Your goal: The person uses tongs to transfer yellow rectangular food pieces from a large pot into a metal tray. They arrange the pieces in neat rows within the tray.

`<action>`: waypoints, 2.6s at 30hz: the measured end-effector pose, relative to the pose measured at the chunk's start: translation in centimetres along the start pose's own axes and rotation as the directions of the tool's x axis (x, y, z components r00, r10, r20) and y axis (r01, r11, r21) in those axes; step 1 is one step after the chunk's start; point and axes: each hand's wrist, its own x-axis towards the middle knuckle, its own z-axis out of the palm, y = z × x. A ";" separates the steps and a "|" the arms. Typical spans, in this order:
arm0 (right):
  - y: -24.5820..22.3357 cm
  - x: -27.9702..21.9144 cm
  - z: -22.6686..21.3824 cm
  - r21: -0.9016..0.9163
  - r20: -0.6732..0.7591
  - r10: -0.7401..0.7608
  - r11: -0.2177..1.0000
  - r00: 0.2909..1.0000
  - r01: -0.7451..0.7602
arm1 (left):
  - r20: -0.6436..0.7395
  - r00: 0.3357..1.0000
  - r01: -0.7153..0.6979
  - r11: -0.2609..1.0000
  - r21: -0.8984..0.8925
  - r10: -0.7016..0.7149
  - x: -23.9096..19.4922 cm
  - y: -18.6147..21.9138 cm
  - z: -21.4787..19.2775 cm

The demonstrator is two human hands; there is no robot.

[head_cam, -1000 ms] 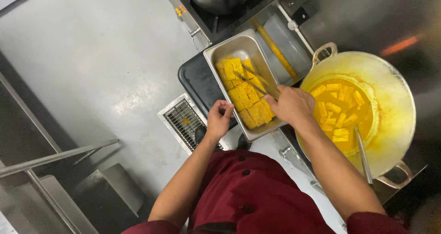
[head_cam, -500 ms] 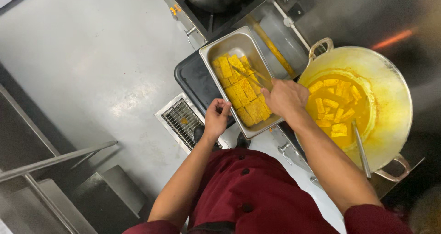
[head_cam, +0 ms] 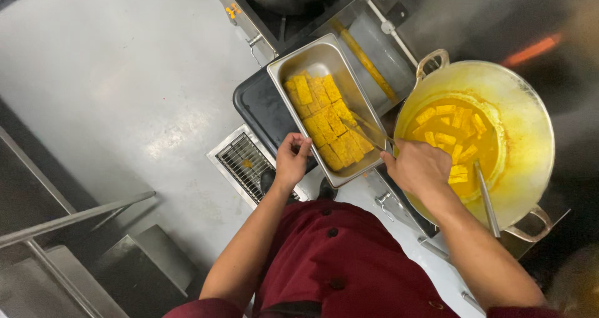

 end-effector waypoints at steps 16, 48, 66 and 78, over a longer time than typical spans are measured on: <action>-6.3 5.5 -1.4 0.156 -0.094 -0.101 0.981 0.990 0.115 | -0.002 1.000 -0.006 0.999 -0.051 0.006 0.4 -1.0 0.2; 23.2 4.4 12.2 0.232 0.153 0.474 0.836 0.867 -0.497 | -0.002 0.999 0.037 0.998 0.042 -0.037 -0.2 0.6 -0.3; 26.5 8.0 22.0 0.256 0.260 0.564 0.743 0.784 -0.619 | -0.053 0.998 0.046 0.979 0.200 -0.036 -0.8 1.6 0.2; 23.5 0.5 10.5 0.845 -0.017 0.477 0.477 0.879 -0.242 | 0.180 0.975 0.144 0.988 -0.062 -0.131 -0.2 0.5 1.8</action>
